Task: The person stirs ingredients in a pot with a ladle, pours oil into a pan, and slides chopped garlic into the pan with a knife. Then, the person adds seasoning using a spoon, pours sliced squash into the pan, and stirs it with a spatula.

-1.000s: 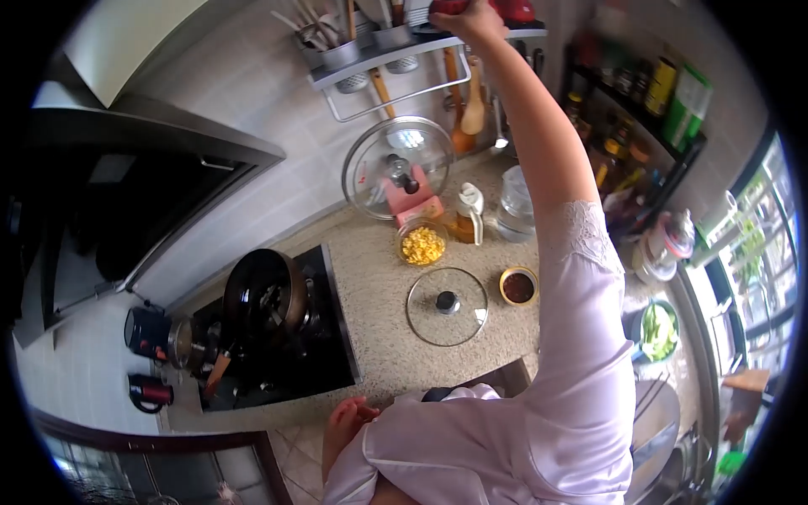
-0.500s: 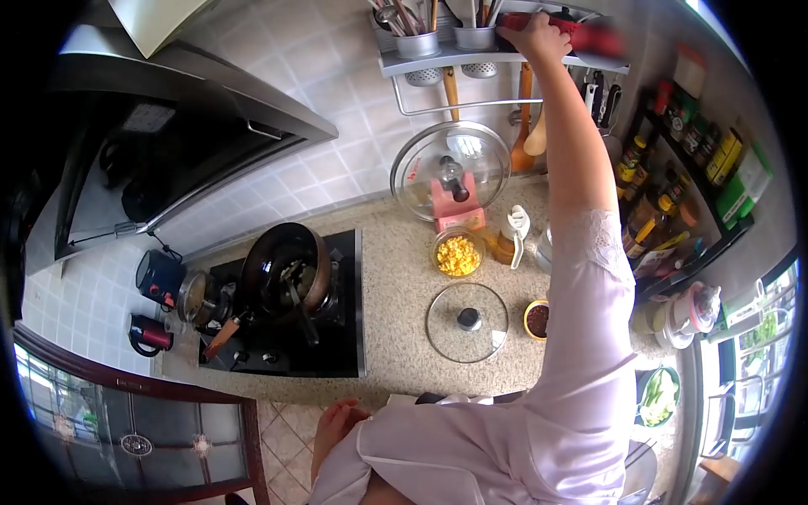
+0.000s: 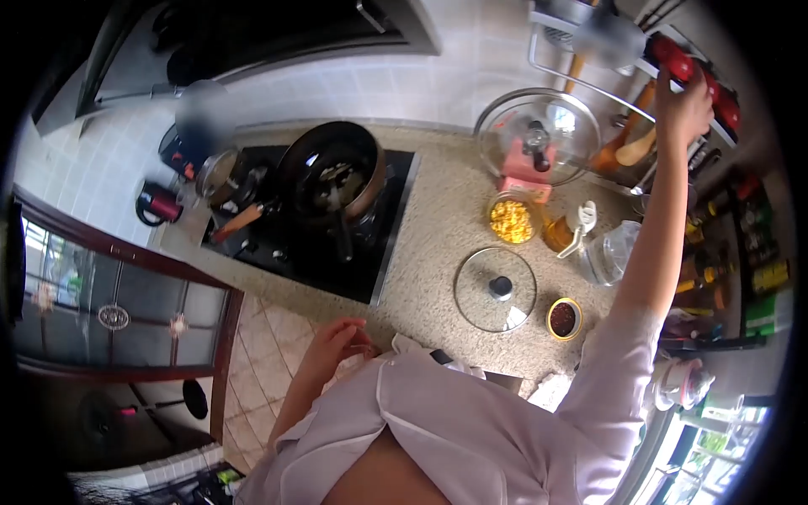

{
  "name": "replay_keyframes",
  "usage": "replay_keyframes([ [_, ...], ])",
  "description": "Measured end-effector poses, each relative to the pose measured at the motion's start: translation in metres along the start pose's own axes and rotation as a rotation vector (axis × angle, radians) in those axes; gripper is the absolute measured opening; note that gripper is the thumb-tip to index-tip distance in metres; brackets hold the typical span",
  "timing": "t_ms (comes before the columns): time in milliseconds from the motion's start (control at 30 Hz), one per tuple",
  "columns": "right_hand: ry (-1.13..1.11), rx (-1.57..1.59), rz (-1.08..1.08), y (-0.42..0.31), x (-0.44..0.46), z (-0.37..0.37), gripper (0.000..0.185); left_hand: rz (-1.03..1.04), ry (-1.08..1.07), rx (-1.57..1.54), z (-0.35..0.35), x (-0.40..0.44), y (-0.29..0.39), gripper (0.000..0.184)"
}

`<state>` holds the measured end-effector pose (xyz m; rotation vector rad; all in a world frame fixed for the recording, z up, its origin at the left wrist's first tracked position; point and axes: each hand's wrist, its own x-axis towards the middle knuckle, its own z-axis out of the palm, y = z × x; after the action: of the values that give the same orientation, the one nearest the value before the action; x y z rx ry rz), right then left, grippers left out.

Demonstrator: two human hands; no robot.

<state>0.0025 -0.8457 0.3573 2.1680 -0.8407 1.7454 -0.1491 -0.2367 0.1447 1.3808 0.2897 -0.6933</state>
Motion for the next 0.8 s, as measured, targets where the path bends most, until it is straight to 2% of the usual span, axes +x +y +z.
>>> replay_keyframes([
  [67, 0.044, 0.492, -0.217, -0.056, -0.041, -0.063, 0.032, 0.036, -0.043, 0.046, -0.020, 0.005, -0.001, 0.025],
  [100, -0.148, 0.742, -0.215, -0.089, -0.072, -0.096, 0.024, 0.032, -0.032, 0.041, -0.026, 0.006, 0.003, 0.025],
  [133, -0.329, 0.814, -0.229, -0.112, -0.108, -0.113, 0.025, 0.051, 0.030, 0.049, -0.033, 0.007, 0.008, 0.025],
  [167, -0.531, 0.903, -0.359, -0.136, -0.136, -0.140, 0.029, 0.067, 0.086, 0.061, -0.041, 0.009, 0.013, 0.025],
  [200, -0.699, 0.968, -0.391, -0.169, -0.170, -0.164, 0.032, 0.060, 0.087, 0.065, -0.049, 0.010, 0.018, 0.025],
  [233, -0.692, 0.889, -0.565, -0.201, -0.191, -0.196, 0.038, 0.118, 0.096, 0.067, -0.059, 0.012, 0.026, 0.025],
  [267, -0.955, 0.884, -0.501, -0.219, -0.227, -0.204, 0.047, 0.175, 0.105, 0.069, -0.070, 0.014, 0.032, 0.025],
  [333, -1.216, 0.840, -0.483, -0.260, -0.256, -0.229, 0.057, 0.222, 0.125, 0.085, -0.092, 0.021, 0.044, 0.026],
  [367, -1.218, 0.834, -0.477, -0.274, -0.275, -0.231, 0.057, 0.275, 0.149, 0.095, -0.104, 0.024, 0.050, 0.028],
  [433, -1.000, 0.762, -0.659, -0.304, -0.312, -0.230, 0.059, 0.289, 0.189, 0.028, -0.143, 0.040, 0.058, 0.031],
  [467, -1.002, 0.755, -0.653, -0.317, -0.321, -0.230, 0.059, 0.301, 0.237, -0.040, -0.166, 0.048, 0.060, 0.035],
  [500, -1.200, 0.610, -0.658, -0.333, -0.323, -0.227, 0.058, 0.321, 0.259, -0.096, -0.190, 0.058, 0.065, 0.043],
  [533, -1.392, 0.456, -0.656, -0.347, -0.326, -0.223, 0.058, 0.320, 0.248, -0.090, -0.216, 0.071, 0.069, 0.043],
  [600, -1.384, 0.354, -0.706, -0.369, -0.332, -0.224, 0.058, 0.374, 0.382, -0.222, -0.262, 0.094, 0.077, 0.044],
  [733, -1.422, 0.268, -0.625, -0.394, -0.329, -0.234, 0.056, 0.399, 0.270, -0.316, -0.304, 0.113, 0.114, 0.047],
  [800, -1.413, 0.272, -0.664, -0.393, -0.330, -0.235, 0.058, 0.405, 0.080, -0.337, -0.320, 0.124, 0.126, 0.054],
])
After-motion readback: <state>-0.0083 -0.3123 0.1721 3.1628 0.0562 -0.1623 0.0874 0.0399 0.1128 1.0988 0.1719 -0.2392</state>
